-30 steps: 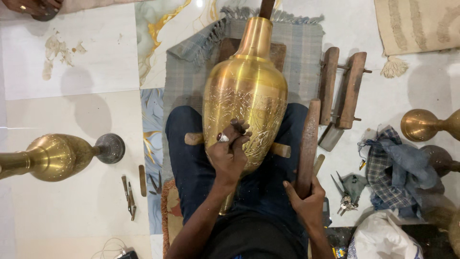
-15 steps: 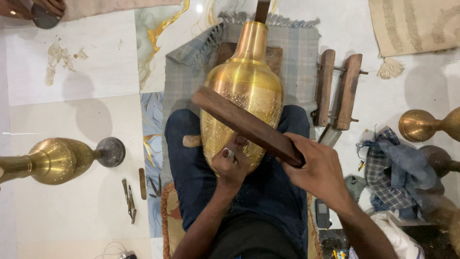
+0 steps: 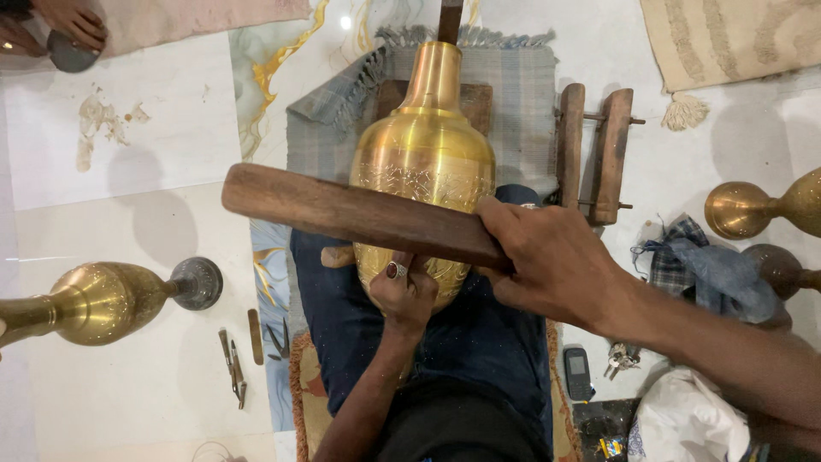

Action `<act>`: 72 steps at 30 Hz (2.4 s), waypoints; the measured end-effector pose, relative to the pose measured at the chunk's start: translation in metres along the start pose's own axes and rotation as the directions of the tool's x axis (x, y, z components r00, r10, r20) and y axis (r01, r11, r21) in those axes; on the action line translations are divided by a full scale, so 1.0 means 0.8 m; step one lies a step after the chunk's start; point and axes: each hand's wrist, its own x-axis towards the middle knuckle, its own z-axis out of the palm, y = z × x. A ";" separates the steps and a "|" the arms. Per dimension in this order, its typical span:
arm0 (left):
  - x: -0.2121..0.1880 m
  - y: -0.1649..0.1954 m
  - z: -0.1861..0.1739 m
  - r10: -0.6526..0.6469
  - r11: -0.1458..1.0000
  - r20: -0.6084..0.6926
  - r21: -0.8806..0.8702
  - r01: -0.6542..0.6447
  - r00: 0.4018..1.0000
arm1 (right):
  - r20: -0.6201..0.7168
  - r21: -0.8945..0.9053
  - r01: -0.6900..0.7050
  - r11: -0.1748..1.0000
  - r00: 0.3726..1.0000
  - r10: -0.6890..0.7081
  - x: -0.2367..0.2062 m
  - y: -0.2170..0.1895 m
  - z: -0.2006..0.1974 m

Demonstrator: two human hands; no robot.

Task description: The person sits on the floor with a large brass vase held between their legs and works on its decorated surface. They hold a small punch against the brass with one hand and strike it with a wooden mallet in the other hand, repositioning the punch repeatedly to work the pattern across the vase body.

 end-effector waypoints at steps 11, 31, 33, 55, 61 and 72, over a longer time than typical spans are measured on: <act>0.003 0.004 -0.007 -0.049 0.998 0.073 -0.043 0.052 0.996 | 0.224 -0.266 -0.074 0.961 0.965 0.136 0.007 0.000 0.005; -0.005 -0.007 -0.010 -0.078 0.993 0.127 -0.079 0.088 0.989 | 0.120 -0.189 -0.048 0.981 0.990 0.072 0.003 0.007 0.019; -0.005 -0.007 -0.011 -0.082 0.993 0.150 -0.073 0.094 0.985 | 0.043 -0.062 -0.076 0.995 0.996 0.079 0.003 0.006 0.018; -0.007 -0.015 -0.013 -0.102 0.995 0.187 0.032 0.098 0.977 | 0.058 -0.183 -0.031 0.983 0.997 0.043 -0.011 0.011 0.021; -0.006 -0.006 -0.016 -0.102 0.992 0.179 -0.052 0.113 0.978 | 0.095 -0.210 -0.078 0.975 0.991 0.099 -0.012 0.014 0.025; -0.009 -0.013 -0.015 -0.036 0.993 0.164 -0.106 0.054 0.986 | -0.058 -0.110 -0.025 0.994 0.998 0.019 -0.009 0.014 0.025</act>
